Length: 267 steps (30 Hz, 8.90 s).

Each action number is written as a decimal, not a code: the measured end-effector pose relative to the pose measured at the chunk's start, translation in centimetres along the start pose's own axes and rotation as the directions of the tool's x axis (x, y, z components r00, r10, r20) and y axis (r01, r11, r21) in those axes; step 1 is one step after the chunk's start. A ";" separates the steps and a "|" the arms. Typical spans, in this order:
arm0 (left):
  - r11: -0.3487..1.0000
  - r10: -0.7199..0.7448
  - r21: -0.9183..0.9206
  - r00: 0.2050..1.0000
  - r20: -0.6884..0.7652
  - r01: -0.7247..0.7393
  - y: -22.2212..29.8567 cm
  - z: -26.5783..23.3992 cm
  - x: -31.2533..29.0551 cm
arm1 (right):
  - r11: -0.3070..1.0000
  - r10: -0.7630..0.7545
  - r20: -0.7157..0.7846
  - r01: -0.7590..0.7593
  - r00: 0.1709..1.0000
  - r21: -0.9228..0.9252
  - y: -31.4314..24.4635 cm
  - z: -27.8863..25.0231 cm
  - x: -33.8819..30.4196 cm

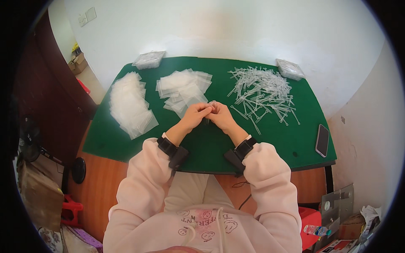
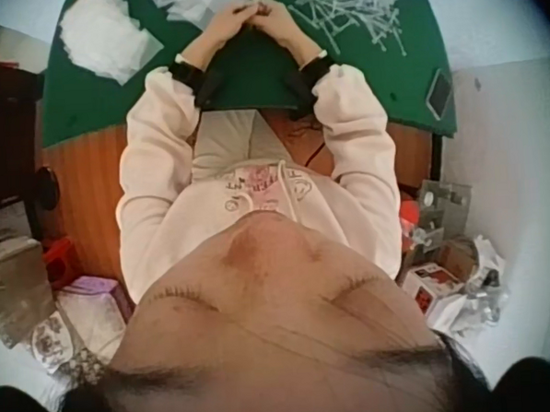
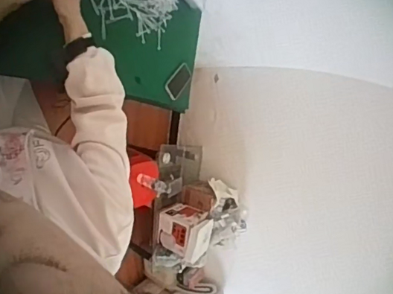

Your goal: The person is manually organizing and packaging small white plastic strips into transparent plastic bags at a workstation.

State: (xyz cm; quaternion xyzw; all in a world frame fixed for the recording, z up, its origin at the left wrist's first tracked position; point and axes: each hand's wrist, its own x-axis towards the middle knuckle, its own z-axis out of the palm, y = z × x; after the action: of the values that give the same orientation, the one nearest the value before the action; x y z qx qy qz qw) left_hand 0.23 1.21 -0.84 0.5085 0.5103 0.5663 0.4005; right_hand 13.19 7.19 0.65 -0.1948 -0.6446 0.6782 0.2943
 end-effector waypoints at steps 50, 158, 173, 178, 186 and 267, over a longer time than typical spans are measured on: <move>0.415 0.495 0.747 0.818 0.294 -0.519 3.0 -5.8 -0.2 | 0.976 -0.179 -0.252 0.203 0.951 0.074 -0.2 -1.9 0.1; 0.498 0.667 0.604 0.720 0.192 -0.622 3.7 -0.9 -0.8 | 0.792 -0.591 -0.452 0.586 0.668 -0.170 -3.7 -2.4 -0.6; 0.462 0.640 0.602 0.715 0.282 -0.651 4.1 0.0 -1.0 | 0.808 -0.577 -0.315 0.470 0.753 -0.356 -3.6 -0.4 -2.3; 0.429 0.655 0.615 0.697 0.293 -0.662 4.2 0.0 -1.1 | 0.797 -0.588 -0.312 0.469 0.747 -0.380 -3.1 -0.3 -1.7; 0.401 0.665 0.605 0.673 0.324 -0.688 4.4 0.1 -1.2 | 0.804 -0.573 -0.208 0.495 0.793 -0.328 -2.2 -0.3 -0.9; 0.995 -0.104 0.003 0.994 0.042 0.104 2.8 -2.8 -0.4 | 0.994 -0.085 -0.178 0.097 0.980 0.057 -1.0 -1.6 -1.1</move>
State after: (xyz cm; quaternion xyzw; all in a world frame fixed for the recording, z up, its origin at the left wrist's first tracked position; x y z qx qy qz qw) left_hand -2.28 -0.14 1.93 0.4932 0.5277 0.5338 0.4397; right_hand 15.26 7.69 1.35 -0.2143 -0.6020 0.6649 0.3867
